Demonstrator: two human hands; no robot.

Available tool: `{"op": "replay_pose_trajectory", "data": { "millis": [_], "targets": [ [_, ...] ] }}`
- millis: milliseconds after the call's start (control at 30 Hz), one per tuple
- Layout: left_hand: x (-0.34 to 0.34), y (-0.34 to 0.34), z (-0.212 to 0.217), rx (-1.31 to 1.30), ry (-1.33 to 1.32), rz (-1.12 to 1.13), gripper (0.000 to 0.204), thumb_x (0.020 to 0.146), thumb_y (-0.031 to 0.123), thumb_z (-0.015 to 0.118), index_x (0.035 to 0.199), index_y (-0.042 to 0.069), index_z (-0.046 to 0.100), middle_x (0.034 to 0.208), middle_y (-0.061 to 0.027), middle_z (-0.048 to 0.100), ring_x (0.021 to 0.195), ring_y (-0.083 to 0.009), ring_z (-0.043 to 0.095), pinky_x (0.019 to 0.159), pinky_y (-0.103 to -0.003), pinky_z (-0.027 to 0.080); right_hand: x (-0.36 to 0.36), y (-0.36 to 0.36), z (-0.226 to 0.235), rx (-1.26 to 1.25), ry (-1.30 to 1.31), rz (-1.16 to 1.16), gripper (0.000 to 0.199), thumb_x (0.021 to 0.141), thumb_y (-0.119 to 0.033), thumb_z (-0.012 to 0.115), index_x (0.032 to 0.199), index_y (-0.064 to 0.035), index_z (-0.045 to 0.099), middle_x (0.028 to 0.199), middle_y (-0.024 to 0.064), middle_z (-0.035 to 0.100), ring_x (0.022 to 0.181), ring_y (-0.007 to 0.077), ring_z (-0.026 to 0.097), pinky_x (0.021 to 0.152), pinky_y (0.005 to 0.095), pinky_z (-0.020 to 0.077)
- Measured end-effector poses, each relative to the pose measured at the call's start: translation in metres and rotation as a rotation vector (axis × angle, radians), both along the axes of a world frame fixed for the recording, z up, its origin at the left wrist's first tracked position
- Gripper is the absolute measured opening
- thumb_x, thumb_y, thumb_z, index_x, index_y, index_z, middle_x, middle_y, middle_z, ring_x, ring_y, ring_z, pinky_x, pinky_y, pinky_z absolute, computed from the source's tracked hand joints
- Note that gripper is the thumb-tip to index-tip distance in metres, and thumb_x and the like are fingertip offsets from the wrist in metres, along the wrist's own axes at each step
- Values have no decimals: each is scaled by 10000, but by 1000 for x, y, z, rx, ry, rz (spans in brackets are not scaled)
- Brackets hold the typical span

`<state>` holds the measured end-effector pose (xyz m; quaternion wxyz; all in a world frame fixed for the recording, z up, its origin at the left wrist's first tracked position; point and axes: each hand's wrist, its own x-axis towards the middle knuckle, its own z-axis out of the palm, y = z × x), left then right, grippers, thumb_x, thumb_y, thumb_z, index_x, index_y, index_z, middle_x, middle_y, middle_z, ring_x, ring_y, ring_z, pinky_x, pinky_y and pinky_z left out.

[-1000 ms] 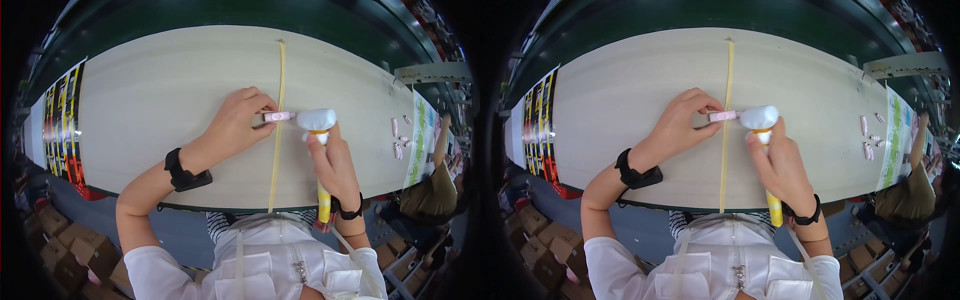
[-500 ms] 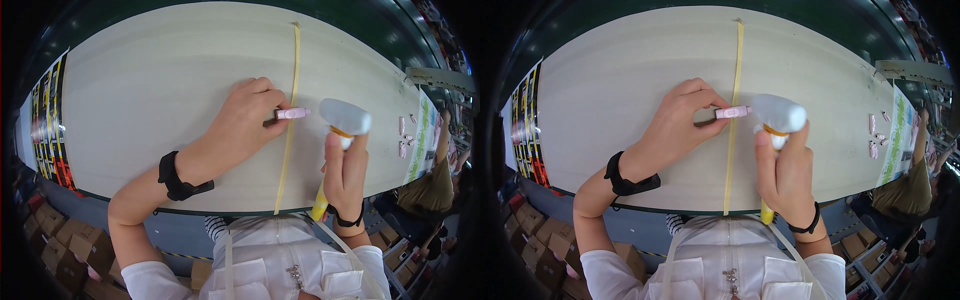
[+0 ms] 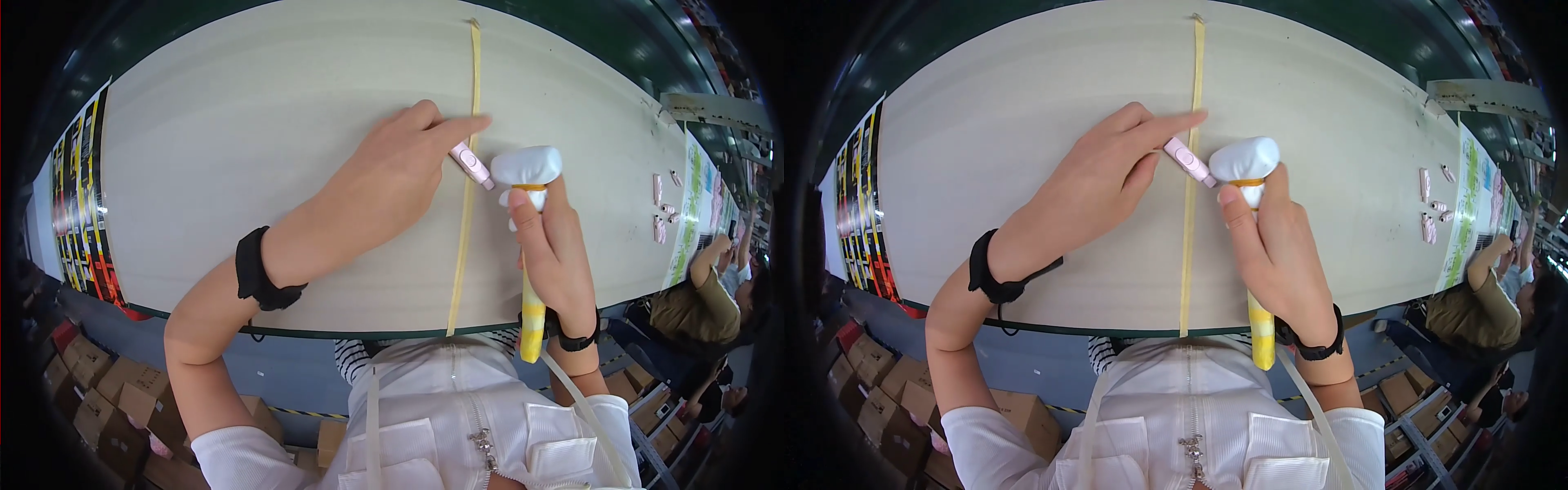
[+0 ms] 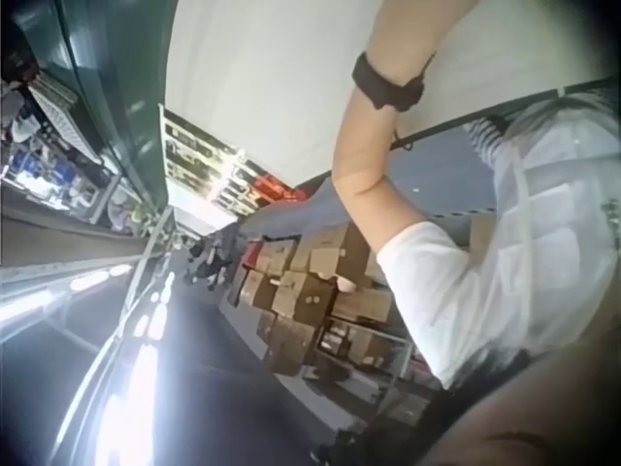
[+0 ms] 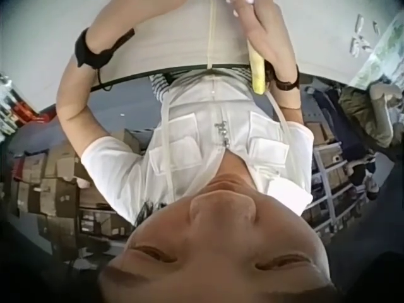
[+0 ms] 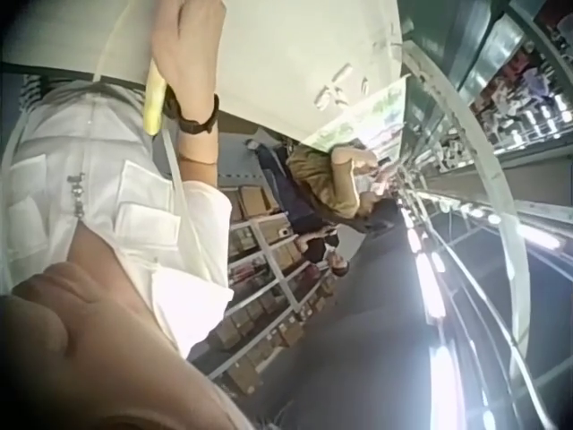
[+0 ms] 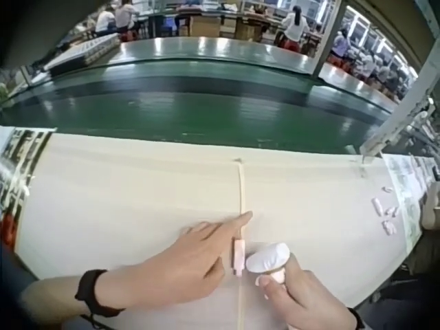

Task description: The person picks up pink plastic components, scans them with a handheld scanner, and places them into a pink foam tray. This process is repeated for several components until the person begins scanning and placing them directly onto the table.

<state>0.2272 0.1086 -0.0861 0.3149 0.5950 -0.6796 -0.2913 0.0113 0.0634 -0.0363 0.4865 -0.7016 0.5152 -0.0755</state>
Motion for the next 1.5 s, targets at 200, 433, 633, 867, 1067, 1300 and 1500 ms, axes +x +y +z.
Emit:
{"op": "replay_pose_trajectory", "data": {
  "millis": [200,433,633,867,1067,1300,1500],
  "targets": [
    [-1,-1,3,20,59,-114,772,843,-66,586,1565,124,393,1244,-127,608,1152,-266,593,904,-334,510,-15,7,-6,82,-89,53,433,1065,-312,516,1369,-5,493,851,40,586,609,86,537,522,251,432],
    [15,3,38,75,55,-71,649,890,1,622,1505,83,431,1385,-159,546,1274,-309,559,980,-365,484,-21,-37,-14,-174,-63,-66,460,1016,-241,564,1390,11,478,885,99,613,746,198,618,696,357,519],
    [19,-35,73,-86,352,83,485,958,86,636,1427,51,521,1377,-117,570,1266,-273,577,1006,-379,475,-26,-51,-41,-635,183,-57,586,986,-250,620,1470,13,418,1211,240,601,976,402,642,884,463,520],
    [38,-96,87,-161,1046,319,246,960,113,637,1198,50,638,1231,-75,634,1165,-257,618,1042,-395,458,-5,3,28,-546,-326,301,700,992,-295,674,1515,27,338,1349,191,553,1120,325,638,941,440,540],
    [11,-124,91,-666,482,560,151,979,159,641,1070,40,633,975,-85,668,955,-260,645,878,-385,501,26,54,42,204,-871,328,582,1008,-281,675,1410,53,418,1263,140,585,1109,181,627,828,349,603],
    [-22,-85,90,-964,-1134,298,241,822,115,675,1057,68,641,1085,-76,631,1060,-246,620,1009,-416,463,31,59,30,203,-780,84,500,1006,-267,680,1309,50,440,1070,108,661,916,150,684,672,283,619],
    [-19,-60,50,-907,-1053,-54,204,757,60,674,955,79,626,1017,-70,640,1012,-276,621,984,-451,457,29,76,2,470,-752,76,400,1015,-241,663,1258,16,476,994,86,687,882,141,687,703,283,613]
  ]
}}
